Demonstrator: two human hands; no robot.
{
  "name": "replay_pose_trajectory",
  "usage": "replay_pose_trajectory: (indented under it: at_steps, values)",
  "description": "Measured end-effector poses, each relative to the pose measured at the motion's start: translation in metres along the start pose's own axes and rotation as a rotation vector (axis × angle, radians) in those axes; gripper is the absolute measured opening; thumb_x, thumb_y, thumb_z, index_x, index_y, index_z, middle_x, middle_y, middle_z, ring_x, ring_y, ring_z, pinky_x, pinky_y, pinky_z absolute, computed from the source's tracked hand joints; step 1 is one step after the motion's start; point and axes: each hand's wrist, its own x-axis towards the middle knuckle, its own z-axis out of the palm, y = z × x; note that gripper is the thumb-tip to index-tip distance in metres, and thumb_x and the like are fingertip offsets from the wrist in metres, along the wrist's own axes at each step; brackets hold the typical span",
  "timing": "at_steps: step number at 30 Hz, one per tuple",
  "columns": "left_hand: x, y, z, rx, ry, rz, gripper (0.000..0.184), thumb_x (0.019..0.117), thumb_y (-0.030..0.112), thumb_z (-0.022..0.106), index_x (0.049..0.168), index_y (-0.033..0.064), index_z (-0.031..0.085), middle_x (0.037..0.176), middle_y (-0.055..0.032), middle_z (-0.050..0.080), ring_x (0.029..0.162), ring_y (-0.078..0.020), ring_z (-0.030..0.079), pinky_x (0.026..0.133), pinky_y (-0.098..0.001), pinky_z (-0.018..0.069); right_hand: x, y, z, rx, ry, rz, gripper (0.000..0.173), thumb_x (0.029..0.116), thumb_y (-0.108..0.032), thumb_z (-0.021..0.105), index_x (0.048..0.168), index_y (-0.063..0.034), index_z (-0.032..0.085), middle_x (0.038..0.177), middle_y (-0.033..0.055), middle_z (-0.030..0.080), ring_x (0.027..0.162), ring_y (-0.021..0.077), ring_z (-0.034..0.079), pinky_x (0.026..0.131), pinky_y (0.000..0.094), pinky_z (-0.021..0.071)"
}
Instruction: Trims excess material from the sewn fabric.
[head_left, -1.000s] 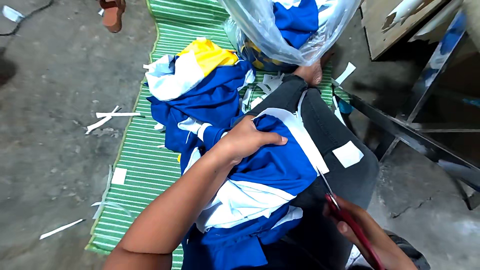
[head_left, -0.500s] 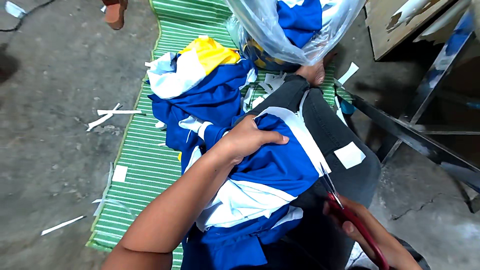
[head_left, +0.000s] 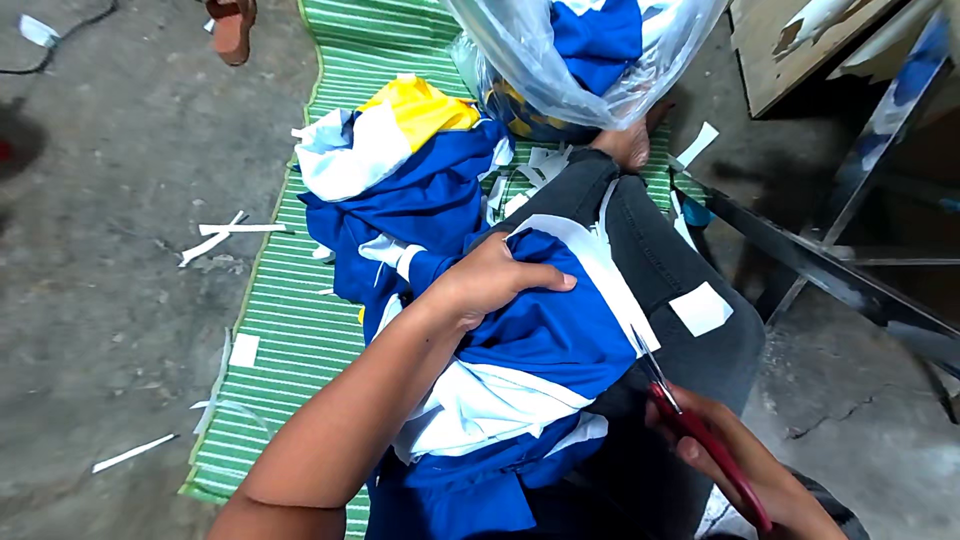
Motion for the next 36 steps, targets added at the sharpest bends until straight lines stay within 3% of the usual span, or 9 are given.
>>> replay_pose_trajectory:
  at_steps: [10, 16, 22, 28, 33, 36]
  values:
    - [0.001, 0.001, -0.004, -0.043, -0.051, -0.024, 0.016, 0.0882, -0.006, 0.069, 0.1, 0.0054, 0.068, 0.087, -0.0015, 0.074, 0.079, -0.006, 0.071, 0.075, -0.0228, 0.06, -0.001, 0.001, 0.005, 0.01, 0.133, 0.001, 0.052, 0.085, -0.071, 0.067, 0.076, -0.0204, 0.063, 0.058, -0.0161, 0.052, 0.048, -0.0091, 0.045, 0.043, 0.0114, 0.0364]
    - [-0.007, -0.005, -0.003, -0.052, -0.115, -0.025, 0.018, 0.0876, -0.009, 0.065, 0.1, 0.0039, 0.068, 0.085, -0.0039, 0.073, 0.075, -0.0071, 0.07, 0.07, -0.0207, 0.0577, 0.005, -0.004, -0.001, -0.015, 0.056, -0.021, 0.059, 0.0845, -0.077, 0.062, 0.083, -0.0174, 0.064, 0.062, -0.0145, 0.052, 0.052, -0.0083, 0.045, 0.046, 0.0118, 0.0351]
    - [-0.002, 0.001, -0.006, -0.048, -0.129, -0.022, 0.016, 0.0885, -0.007, 0.068, 0.097, 0.0066, 0.069, 0.085, -0.0007, 0.075, 0.078, -0.0055, 0.071, 0.074, -0.0227, 0.0603, 0.012, -0.004, -0.001, -0.024, 0.113, -0.062, 0.049, 0.0871, -0.066, 0.068, 0.076, -0.0194, 0.064, 0.056, -0.0152, 0.051, 0.046, -0.0091, 0.043, 0.041, 0.0113, 0.0353]
    - [-0.002, -0.001, -0.005, -0.07, -0.143, -0.031, 0.016, 0.0886, -0.007, 0.068, 0.098, 0.0059, 0.069, 0.085, -0.0021, 0.074, 0.077, -0.0065, 0.071, 0.074, -0.0232, 0.0603, 0.021, -0.006, -0.003, -0.077, 0.08, -0.092, 0.058, 0.0883, -0.073, 0.061, 0.081, -0.0164, 0.064, 0.058, -0.014, 0.049, 0.048, -0.008, 0.042, 0.043, 0.0122, 0.0345]
    - [-0.003, -0.003, -0.007, -0.101, -0.136, -0.028, 0.017, 0.0879, -0.007, 0.068, 0.099, 0.0055, 0.069, 0.085, -0.0033, 0.075, 0.077, -0.0077, 0.071, 0.074, -0.0237, 0.0602, 0.028, -0.005, -0.004, -0.056, 0.115, -0.113, 0.048, 0.0891, -0.063, 0.069, 0.074, -0.0181, 0.063, 0.053, -0.0143, 0.048, 0.044, -0.0088, 0.042, 0.041, 0.0116, 0.0344]
    - [-0.002, -0.004, -0.006, -0.099, -0.119, -0.043, 0.017, 0.0871, -0.007, 0.069, 0.099, 0.0053, 0.069, 0.085, -0.0037, 0.074, 0.077, -0.0082, 0.071, 0.074, -0.0238, 0.06, 0.033, -0.004, -0.005, -0.1, 0.13, -0.139, 0.054, 0.0884, -0.068, 0.066, 0.077, -0.0159, 0.063, 0.056, -0.0125, 0.049, 0.046, -0.0076, 0.041, 0.042, 0.0125, 0.0333]
